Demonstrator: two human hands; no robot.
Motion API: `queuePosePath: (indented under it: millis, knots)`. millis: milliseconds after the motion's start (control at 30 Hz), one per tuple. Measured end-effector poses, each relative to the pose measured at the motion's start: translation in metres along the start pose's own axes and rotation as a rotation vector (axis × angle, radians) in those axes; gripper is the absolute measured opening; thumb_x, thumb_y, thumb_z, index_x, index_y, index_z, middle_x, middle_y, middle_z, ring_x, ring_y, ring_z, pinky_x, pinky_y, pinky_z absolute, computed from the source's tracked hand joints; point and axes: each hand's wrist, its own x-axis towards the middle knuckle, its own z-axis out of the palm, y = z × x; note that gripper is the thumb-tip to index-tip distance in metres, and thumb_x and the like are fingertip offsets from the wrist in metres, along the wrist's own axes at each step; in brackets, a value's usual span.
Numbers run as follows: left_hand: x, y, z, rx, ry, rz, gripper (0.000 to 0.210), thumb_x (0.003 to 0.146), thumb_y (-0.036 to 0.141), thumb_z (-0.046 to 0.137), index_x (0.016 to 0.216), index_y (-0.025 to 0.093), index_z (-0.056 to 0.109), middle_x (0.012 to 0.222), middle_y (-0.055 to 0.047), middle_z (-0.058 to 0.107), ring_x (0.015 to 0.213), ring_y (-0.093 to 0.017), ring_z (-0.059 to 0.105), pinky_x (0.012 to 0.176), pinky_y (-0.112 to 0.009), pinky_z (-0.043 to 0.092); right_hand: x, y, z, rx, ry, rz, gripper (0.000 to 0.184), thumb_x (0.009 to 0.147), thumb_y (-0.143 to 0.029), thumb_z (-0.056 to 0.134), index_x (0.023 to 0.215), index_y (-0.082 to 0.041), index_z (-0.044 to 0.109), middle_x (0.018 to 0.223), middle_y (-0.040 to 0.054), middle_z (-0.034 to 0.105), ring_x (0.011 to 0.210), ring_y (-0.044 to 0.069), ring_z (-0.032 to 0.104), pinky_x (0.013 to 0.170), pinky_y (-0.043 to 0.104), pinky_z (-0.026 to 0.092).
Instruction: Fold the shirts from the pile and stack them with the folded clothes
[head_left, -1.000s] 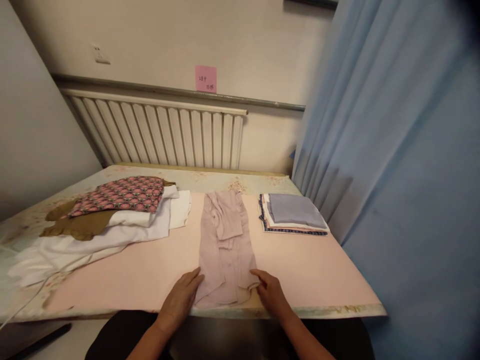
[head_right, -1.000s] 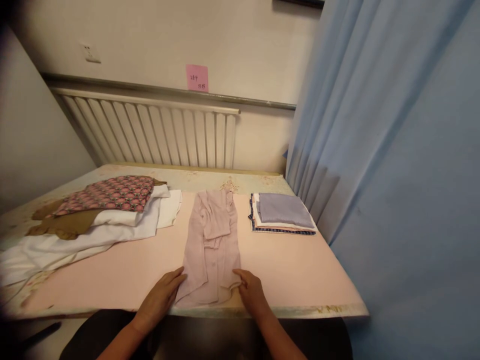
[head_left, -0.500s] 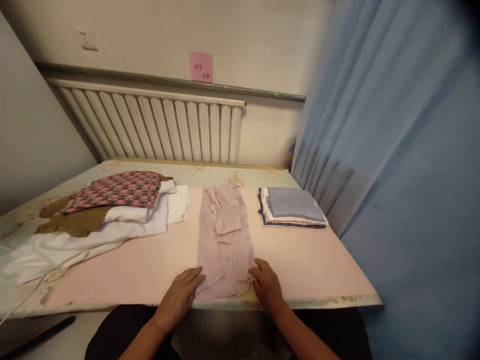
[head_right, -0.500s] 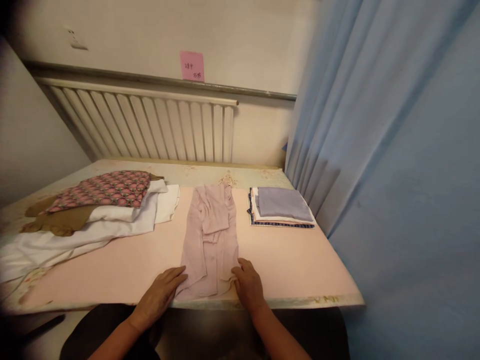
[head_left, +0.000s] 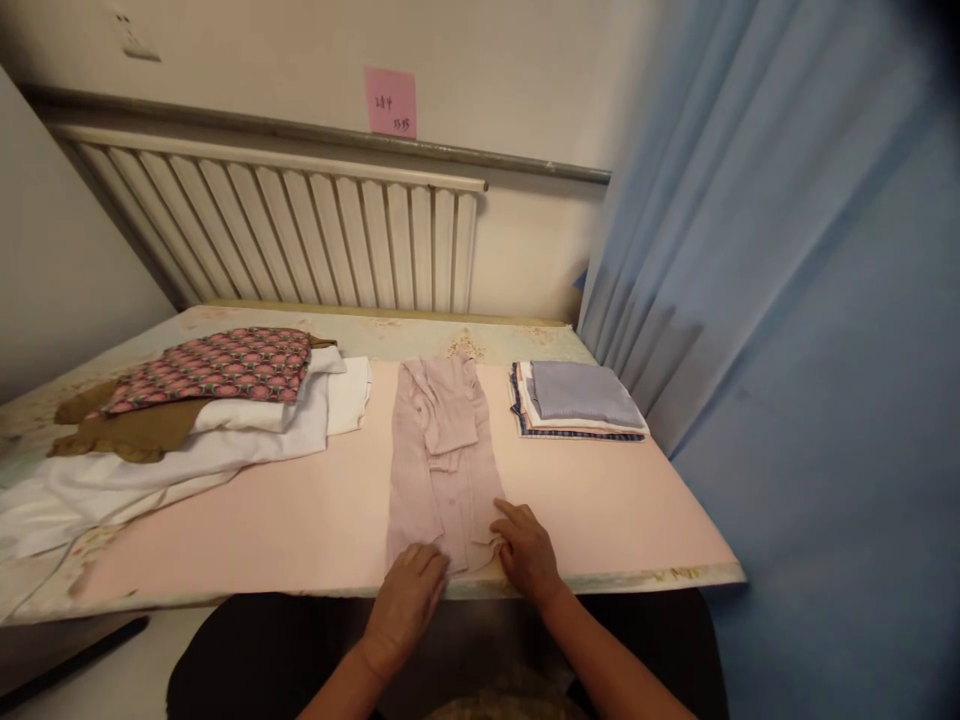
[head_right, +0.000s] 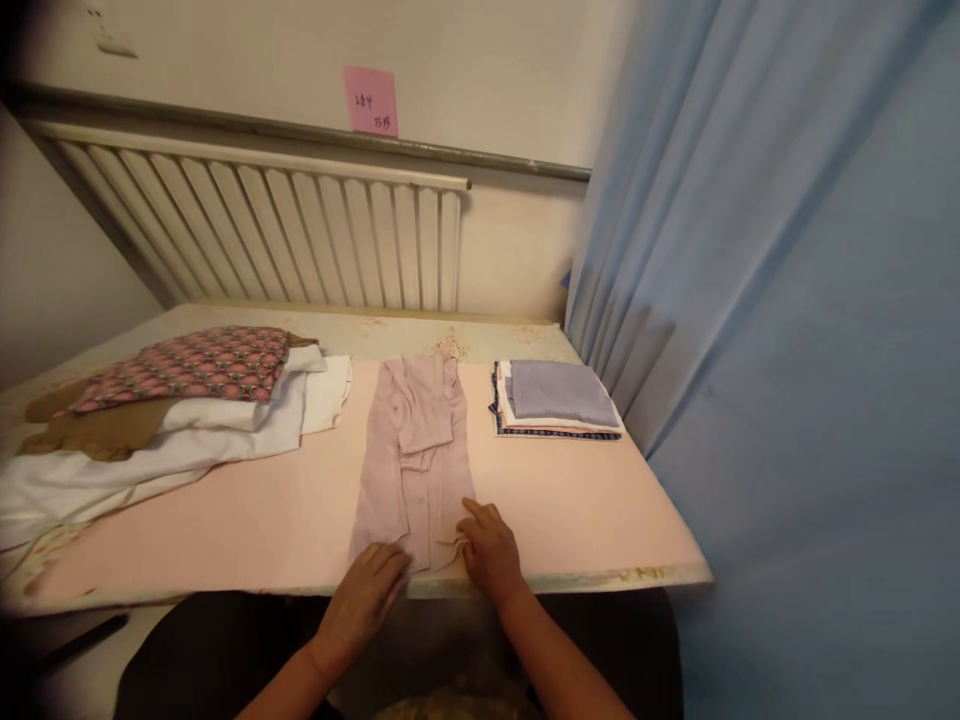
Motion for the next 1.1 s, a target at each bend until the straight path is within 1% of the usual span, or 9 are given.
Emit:
queuePosePath:
  millis: [167, 300, 400, 500, 700, 800, 900, 967, 1100]
  knots:
    - [0.005, -0.003, 0.009, 0.064, -0.043, -0.021, 0.021, 0.092, 0.019, 0.041, 0.09, 0.022, 0.062, 0.087, -0.005, 0.061, 0.085, -0.021, 0.054, 0.077, -0.037, 0.047, 0.001, 0.0, -0.001, 0.017, -0.006, -0.012, 0.04, 0.062, 0.001, 0.048, 0.091, -0.022, 0.064, 0.123, 0.0058, 0.059, 0.107, 0.022, 0.049, 0.093, 0.038, 0.044]
    - [0.008, -0.004, 0.01, -0.013, -0.002, -0.072, 0.022, 0.091, 0.019, 0.04, 0.084, 0.021, 0.061, 0.085, -0.006, 0.061, 0.083, -0.021, 0.055, 0.076, -0.036, 0.047, 0.0, 0.0, -0.001, 0.028, -0.005, -0.001, 0.041, 0.062, 0.002, 0.047, 0.091, -0.022, 0.063, 0.122, 0.0052, 0.059, 0.106, 0.022, 0.049, 0.091, 0.037, 0.045]
    - [0.012, -0.006, 0.01, -0.169, 0.061, -0.198, 0.023, 0.092, 0.025, 0.039, 0.087, 0.021, 0.06, 0.085, -0.006, 0.062, 0.084, -0.02, 0.057, 0.078, -0.034, 0.047, 0.0, 0.0, -0.001, 0.032, -0.007, -0.002, 0.041, 0.062, 0.001, 0.047, 0.091, -0.022, 0.063, 0.122, 0.0046, 0.059, 0.106, 0.022, 0.049, 0.091, 0.036, 0.044]
    - [0.017, -0.011, 0.009, -0.29, 0.108, -0.366, 0.024, 0.091, 0.032, 0.038, 0.085, 0.021, 0.059, 0.081, -0.004, 0.063, 0.078, -0.019, 0.059, 0.074, -0.031, 0.046, 0.0, 0.0, 0.0, 0.032, 0.001, -0.005, 0.042, 0.062, 0.002, 0.047, 0.091, -0.022, 0.063, 0.121, 0.005, 0.059, 0.106, 0.022, 0.049, 0.091, 0.036, 0.044]
    - [0.028, -0.027, -0.001, -0.355, 0.148, -0.63, 0.023, 0.083, 0.037, 0.04, 0.072, 0.022, 0.054, 0.069, 0.002, 0.059, 0.068, -0.016, 0.056, 0.066, -0.026, 0.04, -0.001, 0.001, 0.001, 0.034, 0.038, -0.01, 0.044, 0.061, 0.001, 0.046, 0.095, -0.021, 0.062, 0.122, 0.0059, 0.058, 0.107, 0.022, 0.049, 0.092, 0.037, 0.043]
    - [0.029, -0.032, -0.003, -0.36, 0.153, -0.681, 0.024, 0.082, 0.036, 0.04, 0.068, 0.022, 0.053, 0.059, 0.004, 0.053, 0.06, -0.014, 0.051, 0.059, -0.024, 0.036, -0.007, -0.005, 0.0, 0.022, 0.111, -0.006, 0.045, 0.065, -0.001, 0.044, 0.103, -0.021, 0.061, 0.12, 0.0086, 0.056, 0.106, 0.023, 0.049, 0.092, 0.04, 0.042]
    - [0.028, -0.033, -0.002, -0.374, 0.144, -0.685, 0.023, 0.081, 0.036, 0.041, 0.067, 0.022, 0.052, 0.058, 0.005, 0.051, 0.059, -0.014, 0.049, 0.058, -0.024, 0.035, -0.015, -0.021, 0.0, -0.009, 0.146, -0.023, 0.045, 0.069, -0.003, 0.045, 0.108, -0.02, 0.059, 0.111, 0.0099, 0.055, 0.099, 0.024, 0.049, 0.088, 0.042, 0.042]
    - [0.027, -0.032, -0.001, -0.383, 0.141, -0.681, 0.022, 0.082, 0.035, 0.041, 0.068, 0.022, 0.052, 0.06, 0.005, 0.052, 0.06, -0.014, 0.05, 0.059, -0.024, 0.035, -0.018, -0.035, 0.001, -0.022, 0.107, -0.086, 0.04, 0.071, -0.005, 0.048, 0.106, -0.02, 0.059, 0.105, 0.0091, 0.055, 0.094, 0.024, 0.048, 0.086, 0.042, 0.041]
    - [0.025, -0.031, 0.0, -0.396, 0.137, -0.675, 0.022, 0.083, 0.035, 0.039, 0.07, 0.022, 0.051, 0.061, 0.005, 0.051, 0.061, -0.014, 0.049, 0.06, -0.024, 0.035, -0.016, -0.057, 0.011, -0.052, -0.099, -0.211, 0.016, 0.08, -0.017, 0.058, 0.094, -0.022, 0.058, 0.1, 0.0065, 0.056, 0.092, 0.023, 0.046, 0.084, 0.039, 0.04]
